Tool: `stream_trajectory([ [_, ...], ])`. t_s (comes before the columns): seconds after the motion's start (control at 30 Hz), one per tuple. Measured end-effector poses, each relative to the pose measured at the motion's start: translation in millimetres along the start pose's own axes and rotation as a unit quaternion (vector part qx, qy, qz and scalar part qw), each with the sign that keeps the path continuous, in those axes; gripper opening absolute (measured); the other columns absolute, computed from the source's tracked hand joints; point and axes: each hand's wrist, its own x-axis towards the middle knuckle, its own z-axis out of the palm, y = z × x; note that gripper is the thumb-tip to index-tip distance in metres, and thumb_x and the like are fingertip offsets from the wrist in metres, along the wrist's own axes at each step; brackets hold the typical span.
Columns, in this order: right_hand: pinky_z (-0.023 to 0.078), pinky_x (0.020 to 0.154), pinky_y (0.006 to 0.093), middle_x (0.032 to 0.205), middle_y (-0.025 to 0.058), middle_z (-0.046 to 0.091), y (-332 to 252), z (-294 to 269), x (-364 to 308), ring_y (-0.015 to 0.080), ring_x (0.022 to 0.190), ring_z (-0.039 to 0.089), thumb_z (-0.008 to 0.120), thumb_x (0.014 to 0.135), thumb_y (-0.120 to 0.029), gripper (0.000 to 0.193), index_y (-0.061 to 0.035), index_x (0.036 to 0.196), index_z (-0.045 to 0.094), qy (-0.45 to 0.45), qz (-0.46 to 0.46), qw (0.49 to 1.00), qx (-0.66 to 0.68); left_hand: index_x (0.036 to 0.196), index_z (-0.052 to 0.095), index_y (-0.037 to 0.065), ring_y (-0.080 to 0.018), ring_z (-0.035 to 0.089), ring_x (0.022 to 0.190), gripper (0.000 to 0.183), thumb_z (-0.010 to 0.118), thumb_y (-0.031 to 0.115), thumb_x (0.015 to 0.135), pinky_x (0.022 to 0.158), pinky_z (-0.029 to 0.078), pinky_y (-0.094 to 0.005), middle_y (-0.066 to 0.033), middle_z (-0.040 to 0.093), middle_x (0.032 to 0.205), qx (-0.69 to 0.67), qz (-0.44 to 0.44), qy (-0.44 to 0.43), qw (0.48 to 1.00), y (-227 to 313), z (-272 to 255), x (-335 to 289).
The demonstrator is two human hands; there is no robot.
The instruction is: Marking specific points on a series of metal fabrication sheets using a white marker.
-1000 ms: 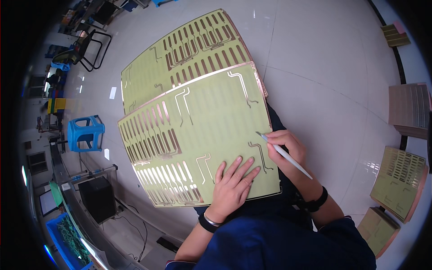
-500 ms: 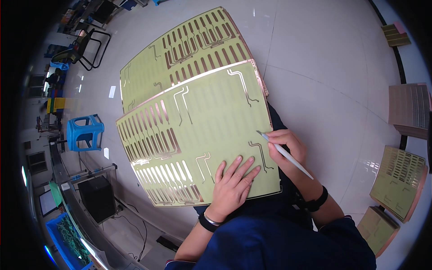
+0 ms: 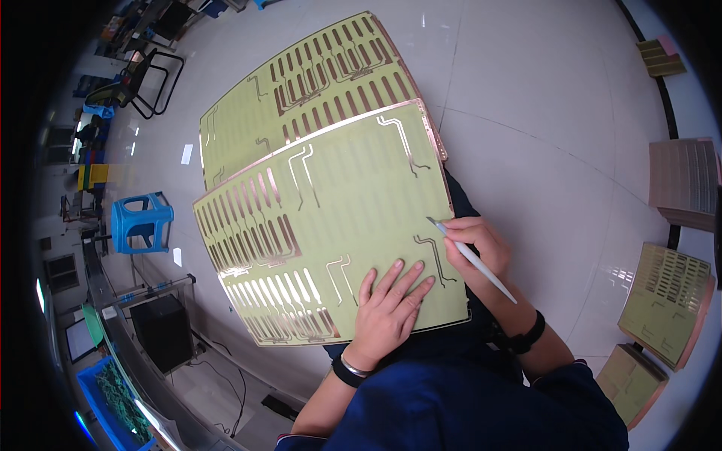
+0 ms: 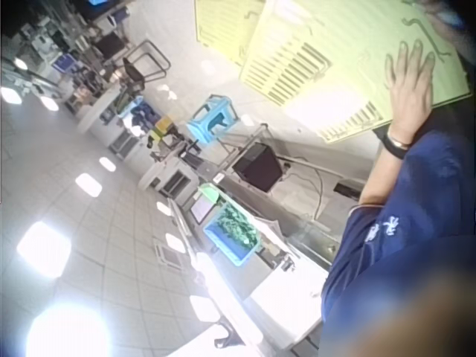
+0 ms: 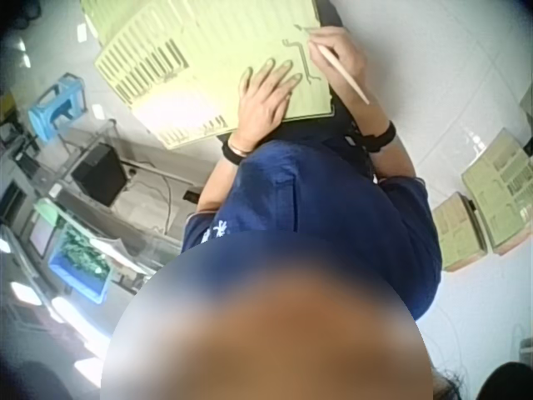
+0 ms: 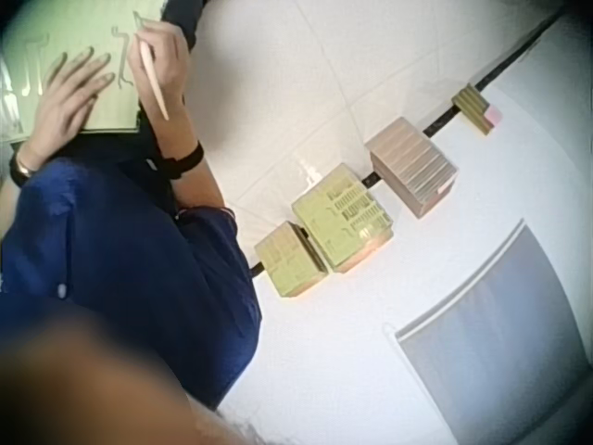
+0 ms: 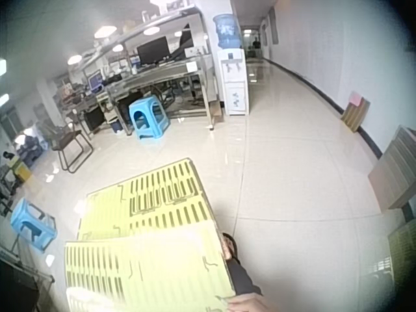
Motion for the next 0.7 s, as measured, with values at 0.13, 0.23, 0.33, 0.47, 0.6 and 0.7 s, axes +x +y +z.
stream_trajectory([
  [0.13,0.059,0.073,0.0324,0.096,0.0135,0.070,3.9,2.7,-3.4,0.0272,0.084,0.071,0.075,0.075,0.009,0.023,-0.0008,0.092,0.062,0.009,-0.026,1.000,-0.009,0.133,0.063,0.025,-0.0232,0.045,0.138,0.048,0.066,0.014,0.086,0.117,0.022,-0.0482,0.0018,0.053,0.146,0.004,-0.001,0.007,1.000,0.0,0.6,0.1],
  [0.23,0.059,0.073,0.0327,0.097,0.0139,0.070,5.9,3.9,-7.1,0.0274,0.085,0.071,0.074,0.075,0.009,0.023,-0.0008,0.093,0.063,0.010,-0.024,1.000,-0.007,0.128,0.067,0.024,-0.0241,0.046,0.137,0.046,0.068,0.011,0.083,0.117,0.022,-0.0489,0.0013,0.056,0.142,-0.002,0.008,0.014,1.000,-3.1,1.3,-2.1],
  [0.33,0.059,0.073,0.0331,0.097,0.0141,0.070,7.7,5.7,-8.2,0.0277,0.084,0.071,0.073,0.076,0.009,0.023,-0.0008,0.094,0.063,0.029,0.000,0.999,0.015,0.121,0.071,0.023,-0.0248,0.048,0.135,0.044,0.070,0.008,0.080,0.117,0.023,-0.0498,0.0011,0.060,0.137,-0.013,0.018,0.021,1.000,-3.4,0.7,-2.6],
  [0.47,0.058,0.073,0.0332,0.096,0.0143,0.070,4.5,2.6,-5.5,0.0277,0.084,0.071,0.072,0.076,0.009,0.022,-0.0005,0.094,0.063,0.009,-0.012,1.000,0.014,0.119,0.072,0.024,-0.0242,0.048,0.134,0.042,0.070,0.008,0.080,0.117,0.024,-0.0499,0.0014,0.060,0.135,-0.019,0.017,0.027,0.999,-4.6,1.5,-3.4],
  [0.6,0.058,0.073,0.0330,0.096,0.0143,0.070,6.0,2.9,-6.2,0.0278,0.083,0.070,0.072,0.077,0.010,0.022,-0.0001,0.094,0.062,0.006,-0.014,1.000,0.012,0.124,0.068,0.025,-0.0219,0.049,0.135,0.041,0.067,0.013,0.085,0.116,0.023,-0.0480,0.0032,0.059,0.139,-0.019,0.016,0.021,0.999,-4.9,1.1,-3.5],
  [0.7,0.058,0.072,0.0330,0.096,0.0141,0.070,5.1,4.6,-6.0,0.0280,0.083,0.070,0.072,0.076,0.010,0.022,-0.0004,0.094,0.062,0.012,0.001,1.000,0.012,0.124,0.068,0.025,-0.0221,0.049,0.135,0.041,0.066,0.013,0.085,0.116,0.023,-0.0482,0.0031,0.059,0.139,-0.021,0.014,0.022,0.999,-5.5,0.4,-2.7],
])
